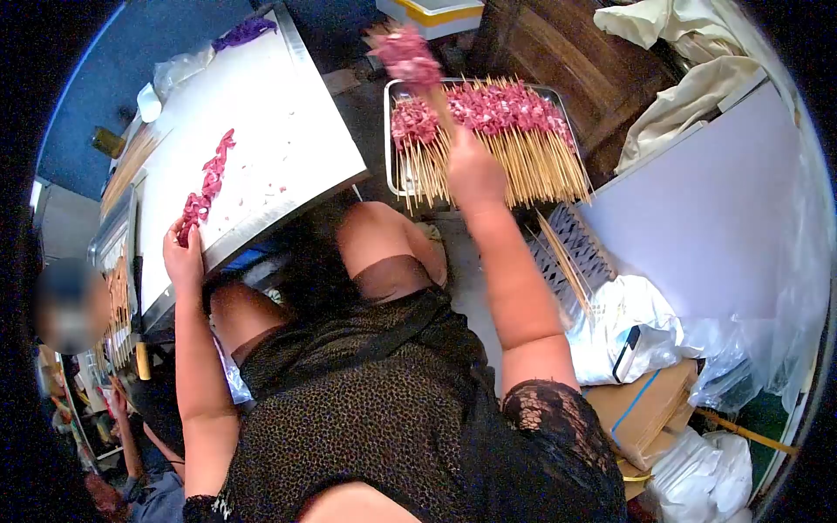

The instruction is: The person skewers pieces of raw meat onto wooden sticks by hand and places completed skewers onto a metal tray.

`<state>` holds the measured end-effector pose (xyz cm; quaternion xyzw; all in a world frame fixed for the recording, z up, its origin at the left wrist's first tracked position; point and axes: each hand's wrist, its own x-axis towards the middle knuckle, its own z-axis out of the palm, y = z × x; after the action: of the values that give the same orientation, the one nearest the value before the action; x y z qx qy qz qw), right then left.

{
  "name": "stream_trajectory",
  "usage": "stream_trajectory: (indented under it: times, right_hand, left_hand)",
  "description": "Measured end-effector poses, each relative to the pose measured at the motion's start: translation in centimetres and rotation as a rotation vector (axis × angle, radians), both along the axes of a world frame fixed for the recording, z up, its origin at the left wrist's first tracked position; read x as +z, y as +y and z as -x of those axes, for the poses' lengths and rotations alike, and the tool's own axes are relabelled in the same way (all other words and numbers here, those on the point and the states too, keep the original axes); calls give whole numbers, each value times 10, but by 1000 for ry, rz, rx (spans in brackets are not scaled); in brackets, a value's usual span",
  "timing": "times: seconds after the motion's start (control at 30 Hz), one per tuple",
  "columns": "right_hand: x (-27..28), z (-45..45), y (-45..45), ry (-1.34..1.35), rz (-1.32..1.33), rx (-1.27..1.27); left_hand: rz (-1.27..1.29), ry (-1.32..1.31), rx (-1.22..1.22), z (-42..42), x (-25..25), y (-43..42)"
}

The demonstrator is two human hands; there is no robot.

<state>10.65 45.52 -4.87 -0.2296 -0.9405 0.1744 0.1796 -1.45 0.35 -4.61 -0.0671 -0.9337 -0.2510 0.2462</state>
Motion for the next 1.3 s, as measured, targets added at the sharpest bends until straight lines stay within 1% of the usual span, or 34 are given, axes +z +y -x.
stream_trajectory:
  times: [0.03,0.07,0.1,0.13,0.17,0.2,0.27,0.4,0.5,0.53,0.57,0.6,0.63,0.67,0.7,0.73,0.77,0.8,0.87,0.9,0.93,0.97,1.03,1.07,1.13,1.23,1.27,1.3]
  right_hand:
    - [-15,0,21,15,-148,-53]
    - [-25,-1,40,-28,-167,-94]
    - [-48,-2,60,13,-313,-86]
    - [-63,-1,76,-132,-299,-109]
    - [-67,-1,83,-275,-284,-132]
    - [-73,1,87,-279,-285,-130]
    - [-74,4,84,-383,-282,-132]
    - [-71,6,85,-431,-262,-109]
    - [-58,-16,78,-426,-305,-98]
    - [-48,-28,79,-400,-246,-113]
    - [-34,-43,81,-414,-255,-113]
    - [-41,-63,92,-207,-230,-166]
    - [-37,-87,104,-176,-314,-114]
    - [-30,-108,115,-140,-404,-62]
    - [-29,-128,118,-85,-322,-225]
    - [-63,-147,149,-133,-232,-400]
    - [-82,-167,162,-287,-167,-412]
    - [-99,-184,171,-433,-101,-420]
    - [-158,-216,186,-559,-107,-323]
    - [-179,-224,188,-624,-69,-322]
    - [-174,-228,168,-578,-97,-329]
    - [-180,-233,158,-605,-82,-377]
    - [-194,-238,149,-456,-184,-386]
    - [-198,-236,152,-450,-190,-372]
    - [-200,-233,157,-660,-171,-345]
    - [-197,-230,153,-650,-190,-330]
    - [-192,-226,152,-648,-118,-369]
    - [-191,-225,153,-648,-123,-362]
  left_hand:
    - [-3,-2,1,0,1,1]
    - [21,14,1,0,1,2]
    - [45,28,1,0,0,2]
    - [61,46,-1,1,-2,0]
    - [60,43,0,1,-2,0]
    - [51,28,18,1,-2,1]
    - [56,20,44,0,-1,1]
    - [53,21,45,0,0,3]
    - [70,33,32,2,-2,0]
    - [50,23,26,4,-5,-3]
    - [55,4,32,5,-6,-3]
    - [2,-19,21,6,-8,-5]
    - [-53,-43,9,9,-11,-7]
    - [-20,-34,4,9,-10,-5]
    - [125,9,41,7,-6,-2]
    - [133,-6,45,8,-8,-2]
    - [139,-18,53,10,-8,-4]
    - [85,-45,33,9,-7,-1]
    - [63,-48,4,14,-14,-8]
    - [40,-50,-16,15,-14,-11]
    - [69,-76,32,10,-8,-5]
    - [64,-68,48,11,-9,-7]
    - [115,-54,42,13,-13,-12]
    - [138,-36,41,13,-12,-12]
    - [152,-26,64,11,-10,-8]
    - [149,-14,78,9,-9,-7]
    - [151,-13,77,7,-7,-6]
    - [152,-13,74,7,-7,-6]
